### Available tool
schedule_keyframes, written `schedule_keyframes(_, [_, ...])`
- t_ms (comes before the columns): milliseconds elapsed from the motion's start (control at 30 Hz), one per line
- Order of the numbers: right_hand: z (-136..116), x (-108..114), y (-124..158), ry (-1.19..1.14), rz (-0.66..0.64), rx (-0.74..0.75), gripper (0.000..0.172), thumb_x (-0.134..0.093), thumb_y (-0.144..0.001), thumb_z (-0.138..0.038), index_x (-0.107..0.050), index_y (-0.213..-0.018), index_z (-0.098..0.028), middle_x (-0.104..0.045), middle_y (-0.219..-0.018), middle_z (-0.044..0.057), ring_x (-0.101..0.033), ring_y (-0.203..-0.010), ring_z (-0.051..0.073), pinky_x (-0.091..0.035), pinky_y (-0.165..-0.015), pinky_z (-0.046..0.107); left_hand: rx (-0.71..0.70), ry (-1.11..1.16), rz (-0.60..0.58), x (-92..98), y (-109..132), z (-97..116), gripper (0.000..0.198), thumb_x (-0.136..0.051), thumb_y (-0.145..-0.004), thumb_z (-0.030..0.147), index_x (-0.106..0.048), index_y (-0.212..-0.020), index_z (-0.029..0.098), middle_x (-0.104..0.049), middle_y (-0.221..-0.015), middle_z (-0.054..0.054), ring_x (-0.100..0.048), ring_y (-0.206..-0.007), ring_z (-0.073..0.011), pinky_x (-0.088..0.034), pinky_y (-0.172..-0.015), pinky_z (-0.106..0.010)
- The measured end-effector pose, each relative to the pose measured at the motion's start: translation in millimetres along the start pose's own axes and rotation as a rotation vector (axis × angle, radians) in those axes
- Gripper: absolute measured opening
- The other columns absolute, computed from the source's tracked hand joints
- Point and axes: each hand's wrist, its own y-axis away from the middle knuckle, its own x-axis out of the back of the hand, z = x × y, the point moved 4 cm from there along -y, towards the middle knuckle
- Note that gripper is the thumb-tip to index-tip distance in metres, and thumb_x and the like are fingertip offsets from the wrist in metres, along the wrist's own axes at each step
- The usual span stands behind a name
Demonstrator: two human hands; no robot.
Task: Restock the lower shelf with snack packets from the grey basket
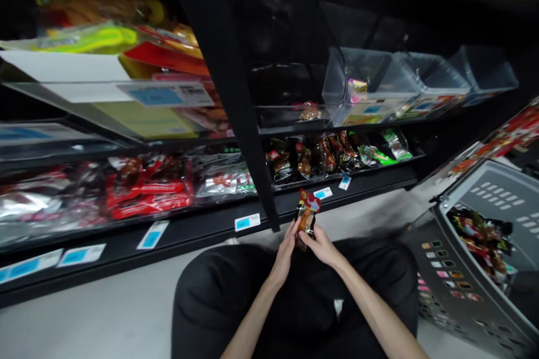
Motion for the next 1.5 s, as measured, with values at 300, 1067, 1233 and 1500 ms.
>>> schedule_keyframes(300, [-7.9,32.6,15.7,0.033,0.413,-0.103,0.04,-0.071,-0.084,-0.05,-0.069,-0.104,-0.016,-0.07,-0.086,0.005,-0.062,-0.07,0.017,-0.051,-0.064,0.027,0.021,0.008,0.048,-3.7,-3.3,12.3,0.042,-0.064,-0.086,0.052,-0.075,-0.11,0.021,-0.074,-0.12,-0.01,-0.068,-0.113,-0.0293,-0.054,-0.098,-0.04])
schedule_keyframes(1067, [-91.3,154.6,-189.4,0.823,0.616,0.081,0.03,-0.065,-0.079,-0.031,-0.075,-0.099,-0.01,-0.076,-0.096,0.018,-0.071,-0.091,0.029,-0.052,-0.088,0.037,0.025,-0.089,0.039,-2.2,-3.5,24.9,0.038,-0.054,-0.086,0.052,-0.077,-0.092,0.022,-0.078,-0.098,-0.007,-0.073,-0.09,-0.0251,-0.056,-0.082,-0.035])
schedule_keyframes(1233, [-79.6,148.0,-193.4,0.879,0.435,-0.009,0.019,-0.06,-0.085,-0.024,-0.075,-0.087,-0.013,-0.077,-0.084,0.011,-0.071,-0.08,0.023,-0.053,-0.078,0.03,0.06,-0.133,0.026,1.3,-4.5,9.7,0.041,-0.056,-0.083,0.057,-0.077,-0.092,0.022,-0.079,-0.097,-0.007,-0.073,-0.088,-0.0256,-0.058,-0.084,-0.037])
schedule_keyframes(1500, [-83.2,142.4,-128.6,0.636,0.556,0.141,0.04,-0.055,-0.095,-0.033,-0.057,-0.131,-0.015,-0.07,-0.122,0.01,-0.068,-0.101,0.016,-0.053,-0.088,0.027,0.126,-0.219,-0.013,7.2,-7.0,-3.6,0.053,-0.058,-0.079,0.068,-0.075,-0.097,0.021,-0.079,-0.105,-0.009,-0.075,-0.092,-0.0289,-0.062,-0.078,-0.037])
